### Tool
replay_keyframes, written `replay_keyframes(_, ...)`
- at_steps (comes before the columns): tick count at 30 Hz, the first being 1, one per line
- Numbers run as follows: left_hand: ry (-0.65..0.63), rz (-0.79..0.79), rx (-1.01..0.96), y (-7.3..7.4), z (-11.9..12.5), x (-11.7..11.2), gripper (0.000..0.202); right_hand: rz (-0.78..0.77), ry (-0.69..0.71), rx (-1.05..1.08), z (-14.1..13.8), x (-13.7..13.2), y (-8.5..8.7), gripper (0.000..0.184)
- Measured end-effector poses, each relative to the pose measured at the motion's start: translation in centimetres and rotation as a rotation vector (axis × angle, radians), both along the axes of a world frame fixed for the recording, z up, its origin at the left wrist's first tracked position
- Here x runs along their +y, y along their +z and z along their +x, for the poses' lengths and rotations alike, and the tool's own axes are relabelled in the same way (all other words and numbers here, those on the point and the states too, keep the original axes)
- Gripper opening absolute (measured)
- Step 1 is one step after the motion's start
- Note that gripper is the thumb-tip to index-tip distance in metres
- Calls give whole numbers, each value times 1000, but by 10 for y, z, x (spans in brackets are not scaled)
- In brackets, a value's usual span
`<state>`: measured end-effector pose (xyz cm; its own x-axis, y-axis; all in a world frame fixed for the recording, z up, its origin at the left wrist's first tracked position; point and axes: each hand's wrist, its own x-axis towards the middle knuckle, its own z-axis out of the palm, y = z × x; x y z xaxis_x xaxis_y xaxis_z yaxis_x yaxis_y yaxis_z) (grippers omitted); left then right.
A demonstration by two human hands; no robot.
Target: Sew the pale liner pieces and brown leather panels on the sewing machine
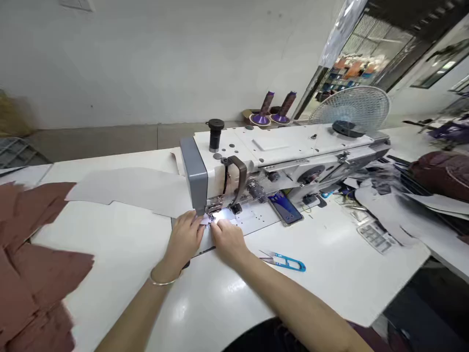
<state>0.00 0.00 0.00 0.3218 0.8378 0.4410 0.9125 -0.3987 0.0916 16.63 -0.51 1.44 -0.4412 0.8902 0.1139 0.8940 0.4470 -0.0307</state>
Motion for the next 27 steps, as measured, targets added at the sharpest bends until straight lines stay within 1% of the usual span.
replay_keyframes(3, -22, -24, 73, 9, 0, -1, 32, 21, -3, 35, 1, 0, -4, 14)
replay_keyframes(5, -37, -16, 131, 13, 2, -3, 32, 37, -13, 57, 1, 0, -5, 14)
replay_keyframes(9, -71, 32, 215, 15, 9, -9, 17, 32, -30, 90, 2, 3, -4, 14)
replay_keyframes(13, -68, 19, 251, 19, 13, -14, 19, -1, -19, 176, 4, 6, -2, 19)
replay_keyframes(17, -71, -13, 283, 26, 14, -18, 18, -6, 7, 254, 5, 4, -1, 19)
replay_keyframes(21, -42, 4, 337, 27, 19, -20, 28, 6, 26, 277, 6, 3, -2, 23)
replay_keyframes(27, -22, 16, 349, 28, 21, -21, 31, 3, 28, 284, 6, 4, -5, 24)
